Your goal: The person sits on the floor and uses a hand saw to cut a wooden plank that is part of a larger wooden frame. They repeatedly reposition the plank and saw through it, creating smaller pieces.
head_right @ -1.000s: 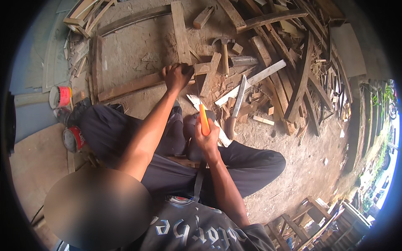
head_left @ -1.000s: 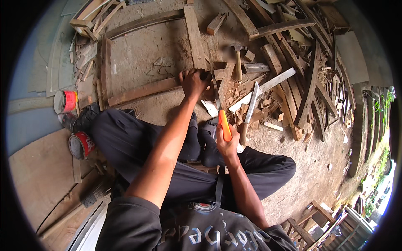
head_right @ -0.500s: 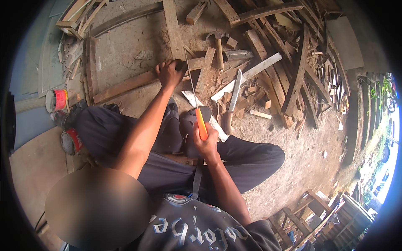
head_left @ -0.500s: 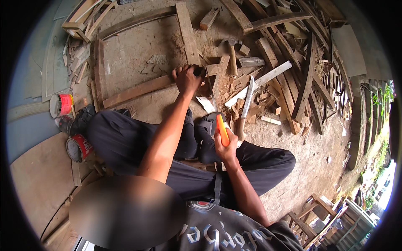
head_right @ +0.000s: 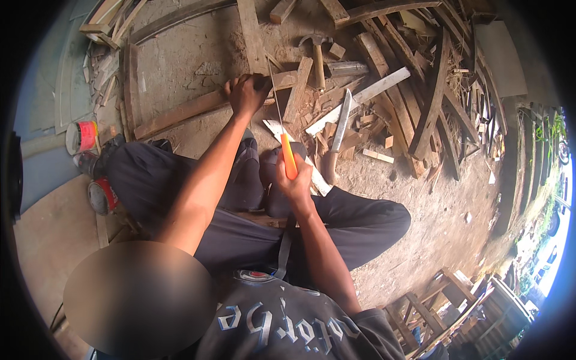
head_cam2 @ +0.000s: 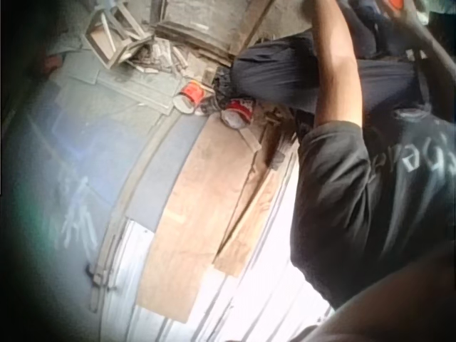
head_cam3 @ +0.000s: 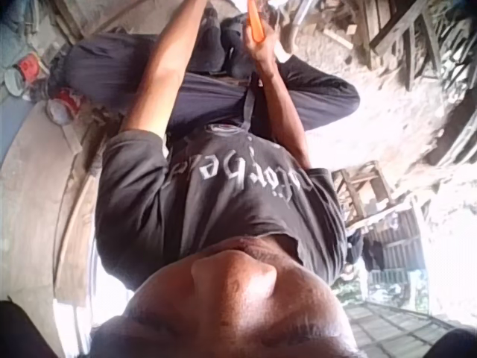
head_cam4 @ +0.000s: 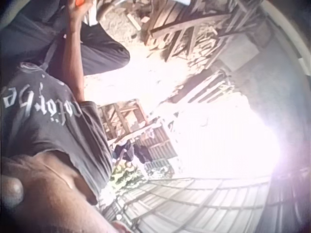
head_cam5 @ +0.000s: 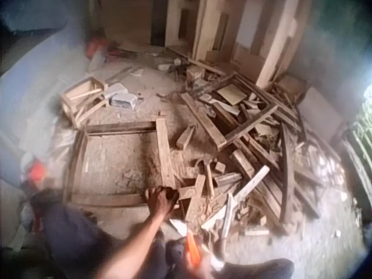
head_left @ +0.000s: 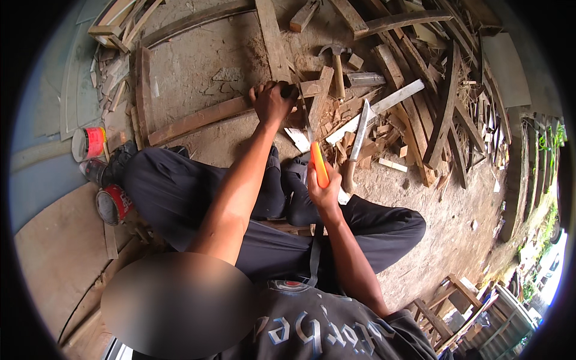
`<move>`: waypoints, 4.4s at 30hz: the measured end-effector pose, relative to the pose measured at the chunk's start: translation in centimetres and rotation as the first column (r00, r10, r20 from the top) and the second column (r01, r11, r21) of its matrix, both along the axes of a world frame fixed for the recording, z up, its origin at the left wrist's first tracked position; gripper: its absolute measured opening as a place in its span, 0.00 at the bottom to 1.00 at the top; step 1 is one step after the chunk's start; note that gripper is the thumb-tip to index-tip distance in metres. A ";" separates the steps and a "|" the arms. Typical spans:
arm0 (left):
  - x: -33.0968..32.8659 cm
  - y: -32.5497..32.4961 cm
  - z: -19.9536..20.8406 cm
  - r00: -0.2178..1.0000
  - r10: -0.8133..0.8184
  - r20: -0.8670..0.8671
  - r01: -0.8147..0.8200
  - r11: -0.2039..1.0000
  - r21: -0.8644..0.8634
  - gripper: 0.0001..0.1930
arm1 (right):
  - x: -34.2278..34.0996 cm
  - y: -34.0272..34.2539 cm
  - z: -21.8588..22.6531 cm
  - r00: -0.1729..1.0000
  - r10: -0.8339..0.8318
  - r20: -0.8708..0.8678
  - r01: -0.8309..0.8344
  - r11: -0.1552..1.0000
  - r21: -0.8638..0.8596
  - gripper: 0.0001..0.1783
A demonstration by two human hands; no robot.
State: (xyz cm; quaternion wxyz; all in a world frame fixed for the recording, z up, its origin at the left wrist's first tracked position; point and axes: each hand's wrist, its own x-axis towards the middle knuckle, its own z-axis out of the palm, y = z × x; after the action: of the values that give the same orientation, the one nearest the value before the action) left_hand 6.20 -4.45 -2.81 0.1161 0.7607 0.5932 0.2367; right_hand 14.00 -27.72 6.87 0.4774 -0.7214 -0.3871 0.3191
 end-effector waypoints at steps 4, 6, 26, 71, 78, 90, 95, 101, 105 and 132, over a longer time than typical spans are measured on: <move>0.4 -0.3 0.6 1.000 0.002 -0.005 -0.002 0.999 0.038 0.23 | 0.0 -3.6 -0.8 0.997 -0.017 0.070 0.014 0.999 0.040 0.10; 0.4 -0.4 0.9 1.000 -0.012 0.019 0.012 1.000 0.017 0.23 | 0.0 -1.0 -1.2 0.998 -0.022 0.061 0.019 0.999 0.038 0.10; -0.1 0.3 -0.4 0.999 -0.027 0.044 0.025 0.998 0.053 0.19 | -0.3 0.0 0.9 0.999 -0.037 0.025 0.036 0.999 0.018 0.11; -2.1 1.3 0.9 0.973 -0.220 -0.073 0.227 0.969 0.102 0.29 | 1.8 -1.5 4.4 0.987 -0.031 -0.155 0.021 0.998 -0.065 0.13; -0.9 2.1 2.5 0.935 -0.290 -0.205 0.243 0.943 -0.228 0.32 | 2.4 2.2 3.0 0.982 0.032 -0.188 -0.045 0.997 -0.066 0.18; -1.0 1.7 1.9 0.923 -0.270 -0.274 0.238 0.960 -0.147 0.28 | 2.0 4.0 1.5 0.996 0.090 0.027 -0.089 0.996 -0.028 0.13; -1.2 1.8 1.9 0.937 -0.253 -0.240 0.238 0.967 -0.091 0.28 | 2.2 5.0 1.9 0.998 0.065 0.015 -0.065 0.998 -0.017 0.16; -0.5 2.0 2.0 0.929 -0.253 -0.269 0.191 0.952 -0.238 0.25 | 2.4 4.7 1.4 0.995 0.096 -0.006 -0.097 0.992 -0.076 0.11; -1.3 2.2 1.1 0.922 -0.281 -0.268 0.247 0.957 -0.151 0.25 | 2.8 -1.0 1.4 0.978 0.187 0.094 -0.170 0.972 -0.160 0.08; -0.8 2.4 2.6 0.896 -0.360 -0.260 0.229 0.876 -0.425 0.20 | 2.6 4.2 0.8 0.993 0.107 0.043 -0.103 0.991 -0.083 0.09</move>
State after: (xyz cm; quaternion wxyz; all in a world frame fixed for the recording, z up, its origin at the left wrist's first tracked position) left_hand 5.44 -2.05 -0.19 0.1962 0.8342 0.5142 -0.0359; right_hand 16.61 -23.50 7.62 0.4209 -0.7263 -0.4225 0.3419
